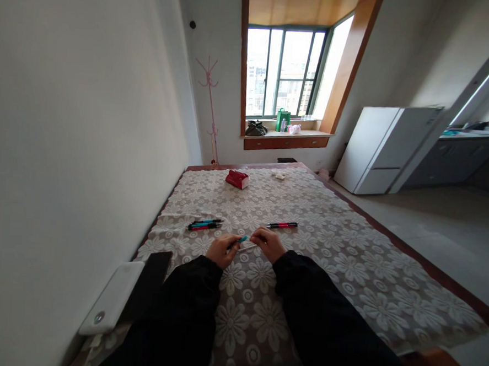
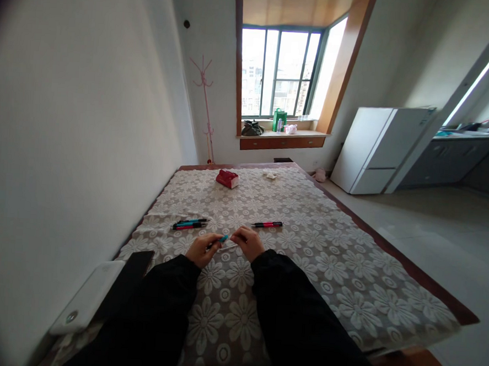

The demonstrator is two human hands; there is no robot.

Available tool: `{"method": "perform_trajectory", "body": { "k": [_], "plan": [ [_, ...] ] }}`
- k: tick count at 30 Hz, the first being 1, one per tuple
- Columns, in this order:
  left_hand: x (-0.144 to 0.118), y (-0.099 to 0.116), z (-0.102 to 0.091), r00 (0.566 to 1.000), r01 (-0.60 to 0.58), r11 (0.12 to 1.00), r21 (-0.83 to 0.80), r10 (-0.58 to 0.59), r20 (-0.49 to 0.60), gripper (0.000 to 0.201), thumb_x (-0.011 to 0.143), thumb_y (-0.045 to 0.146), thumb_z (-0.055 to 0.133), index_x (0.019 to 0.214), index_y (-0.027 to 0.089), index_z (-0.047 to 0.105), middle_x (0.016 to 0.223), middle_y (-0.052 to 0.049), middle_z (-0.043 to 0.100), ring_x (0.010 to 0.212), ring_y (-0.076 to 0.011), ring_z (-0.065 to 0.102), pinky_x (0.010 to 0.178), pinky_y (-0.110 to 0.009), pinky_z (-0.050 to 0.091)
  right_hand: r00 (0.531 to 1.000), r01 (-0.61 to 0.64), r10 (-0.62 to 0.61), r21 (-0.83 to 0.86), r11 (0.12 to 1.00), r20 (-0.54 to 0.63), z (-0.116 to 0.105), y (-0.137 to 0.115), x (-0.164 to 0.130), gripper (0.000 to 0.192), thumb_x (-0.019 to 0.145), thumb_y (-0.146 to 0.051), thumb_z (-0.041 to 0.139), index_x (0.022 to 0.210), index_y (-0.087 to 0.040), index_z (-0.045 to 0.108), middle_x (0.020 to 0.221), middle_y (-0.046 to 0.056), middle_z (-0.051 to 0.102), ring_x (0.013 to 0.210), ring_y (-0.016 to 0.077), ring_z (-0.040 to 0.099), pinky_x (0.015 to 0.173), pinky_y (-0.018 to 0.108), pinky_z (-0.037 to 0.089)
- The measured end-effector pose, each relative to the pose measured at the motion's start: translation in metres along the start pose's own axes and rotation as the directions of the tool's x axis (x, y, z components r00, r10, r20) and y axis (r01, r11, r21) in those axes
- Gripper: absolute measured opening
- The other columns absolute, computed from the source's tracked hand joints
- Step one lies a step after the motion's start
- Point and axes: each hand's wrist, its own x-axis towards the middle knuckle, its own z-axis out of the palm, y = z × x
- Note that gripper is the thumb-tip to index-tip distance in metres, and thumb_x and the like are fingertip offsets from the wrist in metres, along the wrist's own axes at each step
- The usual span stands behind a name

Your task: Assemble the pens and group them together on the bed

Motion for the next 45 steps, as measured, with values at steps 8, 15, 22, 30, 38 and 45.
{"method": "perform_trajectory", "body": {
  "k": [8,15,22,30,38,45],
  "plan": [
    [-0.001,0.004,0.001,1.000,-0.017,0.999,0.044,0.016,0.023,0.027,0.084,0.032,0.056,0.106,0.026,0.069,0.081,-0.002,0.068,0.067,-0.0124,0.059,0.066,-0.024,0.048,0.988,-0.097,0.120,0.218,0.971,-0.096,0.003,-0.002,0.001,0.029,0.080,-0.047,0.061,0.072,-0.019,0.060,0.066,-0.001,0.053,0.058,0.0120,0.046,0.054,0.025,0.038],
    [-0.002,0.005,0.003,0.999,-0.043,0.999,0.025,0.042,0.024,0.026,0.083,0.036,0.057,0.105,0.028,0.070,0.074,0.000,0.067,0.062,-0.0104,0.056,0.059,-0.021,0.046,0.992,-0.064,0.081,0.177,0.982,-0.095,0.005,-0.003,-0.001,0.025,0.080,-0.043,0.062,0.072,-0.019,0.060,0.070,0.000,0.056,0.064,0.0138,0.050,0.059,0.026,0.041],
    [-0.002,0.000,0.006,0.999,-0.047,0.998,0.039,0.047,0.004,0.026,0.083,0.036,0.058,0.104,0.027,0.070,0.072,0.000,0.067,0.059,-0.0089,0.054,0.058,-0.019,0.045,0.995,0.001,0.007,0.089,0.996,-0.097,0.004,-0.009,-0.001,0.023,0.082,-0.037,0.062,0.070,-0.018,0.059,0.067,0.000,0.054,0.061,0.0121,0.048,0.057,0.025,0.039],
    [-0.002,-0.001,0.007,0.998,-0.063,0.998,0.023,0.063,-0.002,0.025,0.083,0.034,0.059,0.104,0.027,0.070,0.073,0.000,0.067,0.059,-0.0092,0.054,0.056,-0.020,0.044,0.993,0.042,-0.033,0.074,0.996,-0.114,0.001,-0.008,0.000,0.021,0.081,-0.035,0.063,0.070,-0.018,0.060,0.069,0.001,0.056,0.062,0.0125,0.050,0.057,0.025,0.040],
    [-0.002,-0.004,0.007,0.999,-0.040,0.999,-0.020,0.041,0.018,0.027,0.084,0.037,0.057,0.105,0.024,0.068,0.079,-0.002,0.068,0.063,-0.0108,0.058,0.060,-0.022,0.049,0.992,-0.080,0.100,0.222,0.972,-0.079,0.009,0.002,-0.004,0.026,0.072,-0.039,0.071,0.084,-0.019,0.059,0.072,-0.001,0.059,0.064,0.0128,0.054,0.060,0.025,0.044],
    [0.002,-0.003,0.004,0.988,-0.004,0.975,-0.221,-0.030,-0.151,0.025,0.085,0.034,0.057,0.105,0.022,0.063,0.094,-0.005,0.070,0.077,-0.0143,0.064,0.070,-0.027,0.053,0.998,-0.035,0.037,0.034,0.999,-0.049,0.004,-0.002,-0.003,0.016,0.087,-0.032,0.055,0.090,-0.019,0.062,0.076,0.002,0.061,0.067,0.0137,0.055,0.063,0.026,0.045]
  ]
}}
